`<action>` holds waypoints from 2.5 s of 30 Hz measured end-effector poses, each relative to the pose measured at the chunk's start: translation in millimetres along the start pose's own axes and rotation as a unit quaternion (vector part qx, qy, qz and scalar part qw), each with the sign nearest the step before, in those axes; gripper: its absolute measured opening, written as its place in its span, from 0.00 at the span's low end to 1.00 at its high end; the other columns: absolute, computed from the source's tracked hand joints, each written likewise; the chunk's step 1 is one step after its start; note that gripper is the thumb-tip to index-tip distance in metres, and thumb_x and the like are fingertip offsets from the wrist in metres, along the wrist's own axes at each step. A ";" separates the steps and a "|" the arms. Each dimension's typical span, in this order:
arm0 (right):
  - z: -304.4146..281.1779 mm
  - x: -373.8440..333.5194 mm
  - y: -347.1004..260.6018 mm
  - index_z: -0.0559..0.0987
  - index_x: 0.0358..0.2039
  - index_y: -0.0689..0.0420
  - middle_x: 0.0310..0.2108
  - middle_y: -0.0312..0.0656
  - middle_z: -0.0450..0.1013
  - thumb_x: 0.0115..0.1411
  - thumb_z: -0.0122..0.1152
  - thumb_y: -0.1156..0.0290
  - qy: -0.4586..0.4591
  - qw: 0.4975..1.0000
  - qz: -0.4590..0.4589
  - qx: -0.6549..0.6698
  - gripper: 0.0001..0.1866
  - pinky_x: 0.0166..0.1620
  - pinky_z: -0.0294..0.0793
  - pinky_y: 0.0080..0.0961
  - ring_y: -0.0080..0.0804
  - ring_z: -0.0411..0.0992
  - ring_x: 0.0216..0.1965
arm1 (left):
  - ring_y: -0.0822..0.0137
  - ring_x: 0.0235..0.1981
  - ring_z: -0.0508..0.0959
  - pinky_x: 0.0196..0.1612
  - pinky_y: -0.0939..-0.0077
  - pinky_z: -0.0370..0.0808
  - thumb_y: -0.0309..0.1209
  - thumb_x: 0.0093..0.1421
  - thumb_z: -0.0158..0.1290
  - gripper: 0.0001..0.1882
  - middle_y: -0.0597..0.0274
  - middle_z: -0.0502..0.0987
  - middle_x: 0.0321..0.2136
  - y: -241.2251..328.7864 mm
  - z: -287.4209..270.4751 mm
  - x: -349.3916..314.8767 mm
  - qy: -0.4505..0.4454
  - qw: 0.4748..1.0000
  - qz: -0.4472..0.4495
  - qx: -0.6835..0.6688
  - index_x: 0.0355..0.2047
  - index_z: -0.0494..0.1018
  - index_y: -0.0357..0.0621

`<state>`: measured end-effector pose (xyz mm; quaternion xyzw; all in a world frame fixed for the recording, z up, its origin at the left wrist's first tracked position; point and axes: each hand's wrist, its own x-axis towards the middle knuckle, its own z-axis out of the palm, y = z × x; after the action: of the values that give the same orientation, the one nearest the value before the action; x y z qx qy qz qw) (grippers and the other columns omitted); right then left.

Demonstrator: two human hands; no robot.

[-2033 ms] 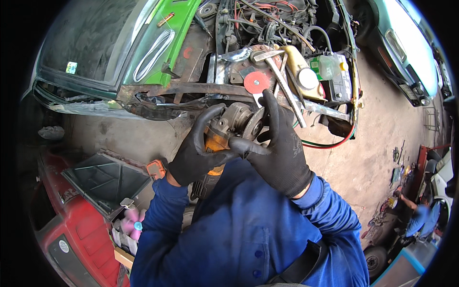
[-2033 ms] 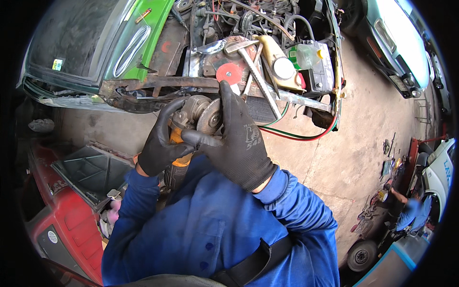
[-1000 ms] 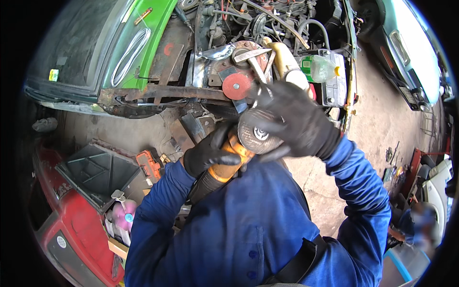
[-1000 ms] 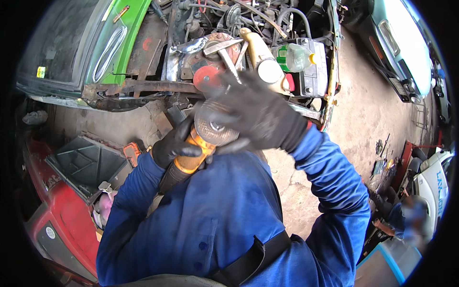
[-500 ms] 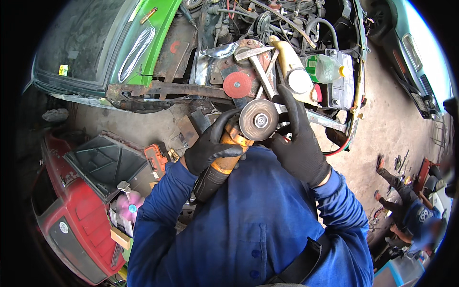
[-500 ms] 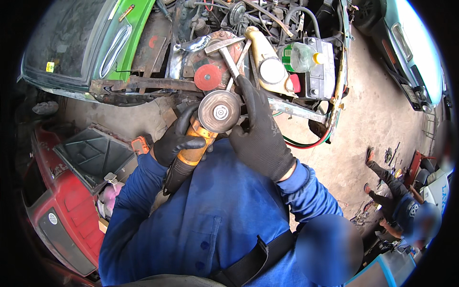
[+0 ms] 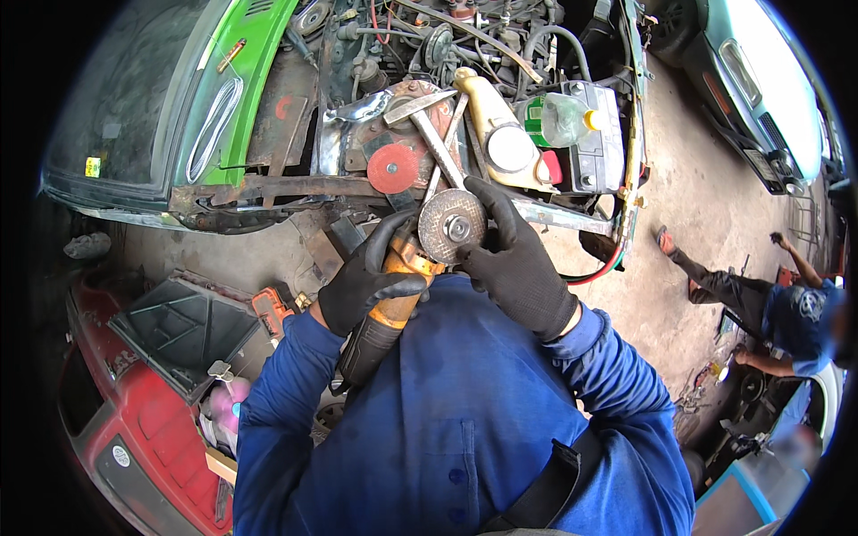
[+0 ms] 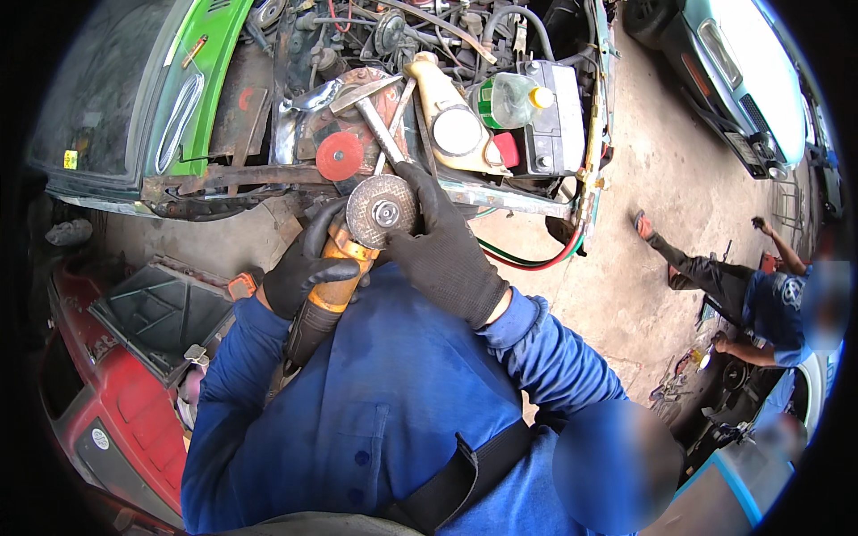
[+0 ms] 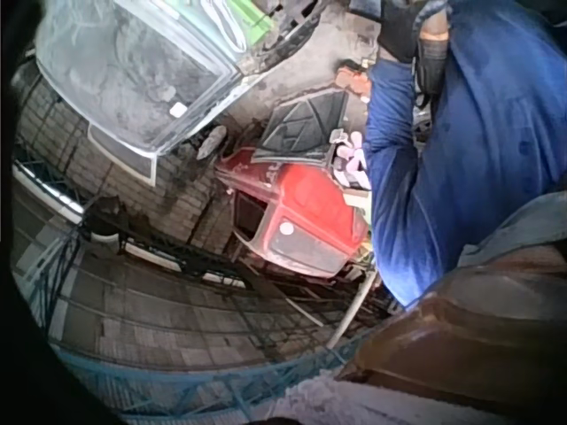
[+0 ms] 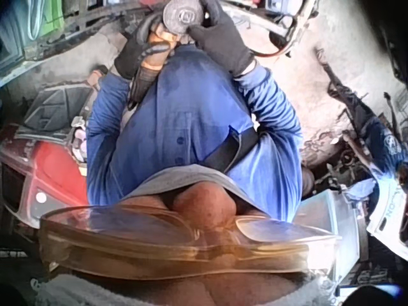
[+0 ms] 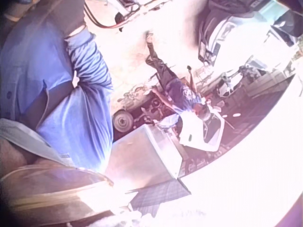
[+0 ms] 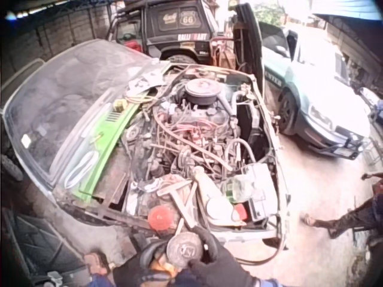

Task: The person uses a welding torch to join metal pieces on a car's engine bay, then switches to an angle grinder to smooth the welded area. The person handles welding rods and a metal file during the process.

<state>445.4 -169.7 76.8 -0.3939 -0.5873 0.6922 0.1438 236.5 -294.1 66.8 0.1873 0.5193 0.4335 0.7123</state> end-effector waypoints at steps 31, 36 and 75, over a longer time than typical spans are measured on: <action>-240.8 73.8 33.1 0.83 0.57 0.63 0.38 0.40 0.84 0.74 0.62 0.63 0.425 0.898 -0.052 -0.104 0.19 0.29 0.79 0.21 0.23 0.82 0.34 | 0.56 0.39 0.86 0.40 0.61 0.88 0.33 0.54 0.70 0.52 0.48 0.80 0.48 -12.7 -23.7 -10.4 0.062 0.995 0.064 -0.047 0.76 0.56 0.43; -261.1 147.6 77.1 0.81 0.60 0.64 0.41 0.47 0.85 0.71 0.62 0.67 0.383 0.922 0.023 -0.042 0.21 0.32 0.86 0.30 0.36 0.86 0.36 | 0.59 0.39 0.86 0.39 0.63 0.88 0.33 0.53 0.69 0.51 0.52 0.80 0.48 -12.8 -32.1 -30.3 0.104 0.989 0.074 -0.069 0.75 0.58 0.43; 83.8 149.6 7.2 0.88 0.47 0.56 0.38 0.53 0.86 0.65 0.65 0.43 0.175 0.861 0.057 -0.474 0.27 0.50 0.82 0.48 0.55 0.84 0.44 | 0.58 0.41 0.86 0.37 0.62 0.89 0.32 0.56 0.69 0.55 0.49 0.76 0.55 3.3 -164.2 -46.8 0.003 0.986 0.071 -0.148 0.79 0.49 0.43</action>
<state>290.5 -131.3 13.7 -0.5620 -0.7863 0.2567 0.0006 83.0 -360.4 32.1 0.1150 0.4369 0.5555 0.6981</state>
